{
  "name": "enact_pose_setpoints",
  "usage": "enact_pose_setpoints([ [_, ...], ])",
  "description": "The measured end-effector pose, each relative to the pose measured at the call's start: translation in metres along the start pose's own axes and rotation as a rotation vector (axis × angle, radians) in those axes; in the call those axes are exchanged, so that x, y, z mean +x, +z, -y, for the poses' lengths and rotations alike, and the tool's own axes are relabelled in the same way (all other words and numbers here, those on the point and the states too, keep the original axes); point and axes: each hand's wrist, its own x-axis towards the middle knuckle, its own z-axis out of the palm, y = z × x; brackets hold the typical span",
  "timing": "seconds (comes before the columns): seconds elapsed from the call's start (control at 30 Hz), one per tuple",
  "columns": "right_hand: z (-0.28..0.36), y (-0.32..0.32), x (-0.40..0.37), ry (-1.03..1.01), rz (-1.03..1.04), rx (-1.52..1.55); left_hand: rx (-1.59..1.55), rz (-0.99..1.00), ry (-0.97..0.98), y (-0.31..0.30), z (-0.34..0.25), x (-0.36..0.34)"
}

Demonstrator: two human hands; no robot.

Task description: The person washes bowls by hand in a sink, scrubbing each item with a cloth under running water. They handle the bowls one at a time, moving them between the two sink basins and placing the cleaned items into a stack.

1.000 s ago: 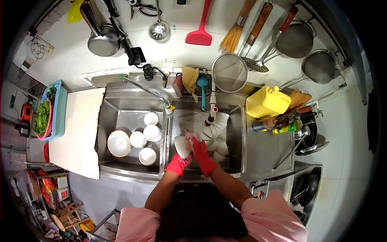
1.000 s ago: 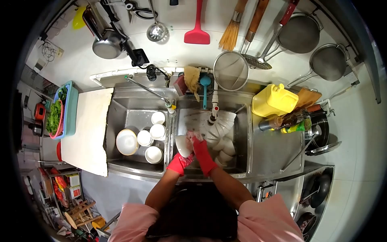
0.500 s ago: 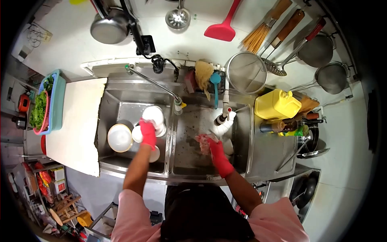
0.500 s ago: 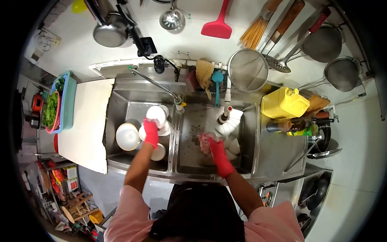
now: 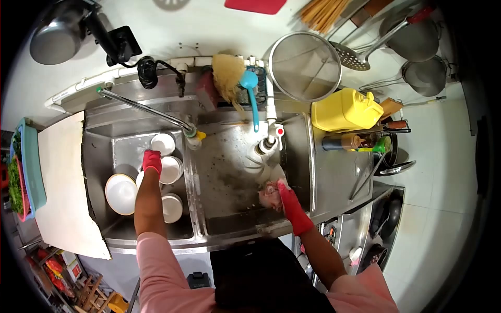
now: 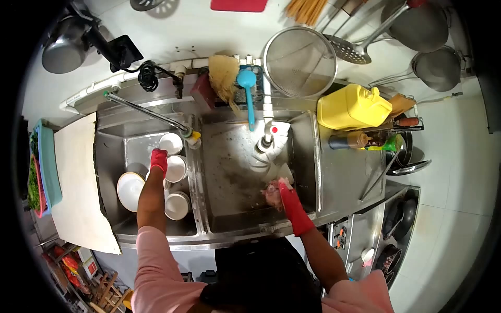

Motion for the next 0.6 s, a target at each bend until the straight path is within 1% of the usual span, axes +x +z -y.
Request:
enact_pose_setpoints([
  [0.03, 0.001, -0.009, 0.002, 0.018, 0.017, 0.028, 0.089, -0.094, 0.022, 0.004, 0.009, 0.000],
  [0.07, 0.000, -0.018, 0.004, 0.037, 0.034, 0.055, 0.179, -0.193, 0.048, -0.003, -0.015, -0.019],
  [0.13, -0.003, -0.058, 0.013, 0.144, 0.132, -0.019, 0.383, -0.407, 0.091, -0.008, -0.075, -0.058],
  [0.23, 0.010, -0.062, 0.003, -0.023, 0.074, 0.149, 0.184, -0.591, 0.476, 0.003, -0.136, -0.137],
  [0.27, -0.001, -0.087, 0.017, -0.045, 0.168, 0.223, 0.081, -0.530, 0.515, 0.015, -0.158, -0.172],
  [0.3, -0.002, -0.098, 0.022, -0.110, 0.077, 0.041, -0.023, -0.469, 0.554, 0.033, -0.175, -0.205],
  [0.37, 0.000, -0.111, 0.034, -0.239, -0.104, -0.334, -0.131, -0.249, 0.788, 0.093, -0.172, -0.240],
  [0.4, -0.022, -0.124, 0.045, -0.275, -0.273, -0.223, -0.171, -0.013, 0.721, 0.128, -0.169, -0.254],
  [0.43, -0.020, -0.127, 0.043, -0.240, -0.268, -0.214, -0.311, 0.196, 0.423, 0.174, -0.154, -0.267],
  [0.5, -0.005, -0.125, 0.032, -0.175, -0.257, -0.202, 0.128, 0.423, 0.520, 0.246, -0.129, -0.289],
  [0.53, 0.009, -0.117, 0.015, -0.195, -0.255, -0.204, 0.714, 0.413, 0.902, 0.273, -0.118, -0.295],
  [0.6, 0.027, -0.112, -0.001, -0.114, -0.299, -0.270, 0.447, 0.557, 0.388, 0.356, -0.064, -0.289],
])
